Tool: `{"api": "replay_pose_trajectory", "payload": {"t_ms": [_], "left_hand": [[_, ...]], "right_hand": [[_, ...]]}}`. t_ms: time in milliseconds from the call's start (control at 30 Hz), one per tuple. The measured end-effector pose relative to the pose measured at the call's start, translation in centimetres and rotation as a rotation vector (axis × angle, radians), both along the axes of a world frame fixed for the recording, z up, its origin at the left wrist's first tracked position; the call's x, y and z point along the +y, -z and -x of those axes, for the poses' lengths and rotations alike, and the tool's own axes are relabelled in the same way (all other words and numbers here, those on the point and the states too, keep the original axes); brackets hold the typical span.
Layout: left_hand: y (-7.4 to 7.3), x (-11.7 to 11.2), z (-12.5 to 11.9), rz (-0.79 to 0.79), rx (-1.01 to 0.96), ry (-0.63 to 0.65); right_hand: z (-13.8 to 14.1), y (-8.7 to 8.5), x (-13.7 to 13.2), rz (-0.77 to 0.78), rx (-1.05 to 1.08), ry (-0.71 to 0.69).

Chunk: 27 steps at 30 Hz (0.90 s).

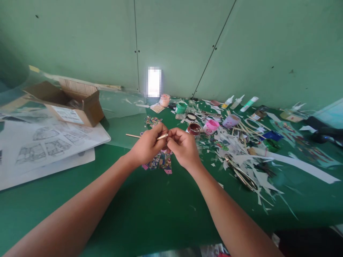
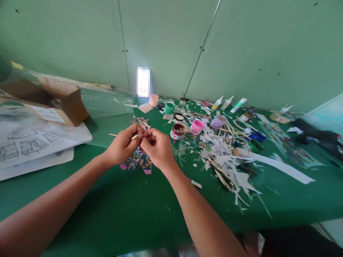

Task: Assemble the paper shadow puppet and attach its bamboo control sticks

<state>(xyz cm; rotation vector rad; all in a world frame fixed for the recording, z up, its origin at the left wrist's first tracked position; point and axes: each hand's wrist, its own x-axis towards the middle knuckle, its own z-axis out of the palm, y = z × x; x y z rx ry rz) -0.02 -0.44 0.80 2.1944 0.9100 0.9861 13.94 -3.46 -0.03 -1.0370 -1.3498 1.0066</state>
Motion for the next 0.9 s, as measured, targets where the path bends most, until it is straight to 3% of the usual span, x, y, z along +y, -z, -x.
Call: {"api": "replay_pose_trajectory", "payload": {"t_ms": [200,400,533,667,767,900], "left_hand": [[0.0,-0.4,-0.4,-0.062,-0.015,0.01],[0.3,-0.6,-0.7,-0.088,-0.046,-0.006],[0.6,-0.7,-0.9,-0.109,-0.07,-0.023],[0.7,-0.5,-1.0,-0.167,-0.27,-0.077],[0.3,-0.2,-0.9,-0.054,-0.502,-0.027],[-0.3,0.0,-0.9,0.195,-0.617,0.132]], "right_hand": [[0.6,0.0,-0.3,-0.067,0.078,0.117],[1.2,0.2,-0.2,-0.046,0.162,0.139],[1.6,0.6,-0.1,0.008,0.292,0.119],[1.2,0.3,-0.1,0.054,0.477,0.02],[0.5,-0.1,-0.2,-0.003,0.481,-0.05],[0.1,-0.6,-0.4,-0.18,0.29,0.018]]}}
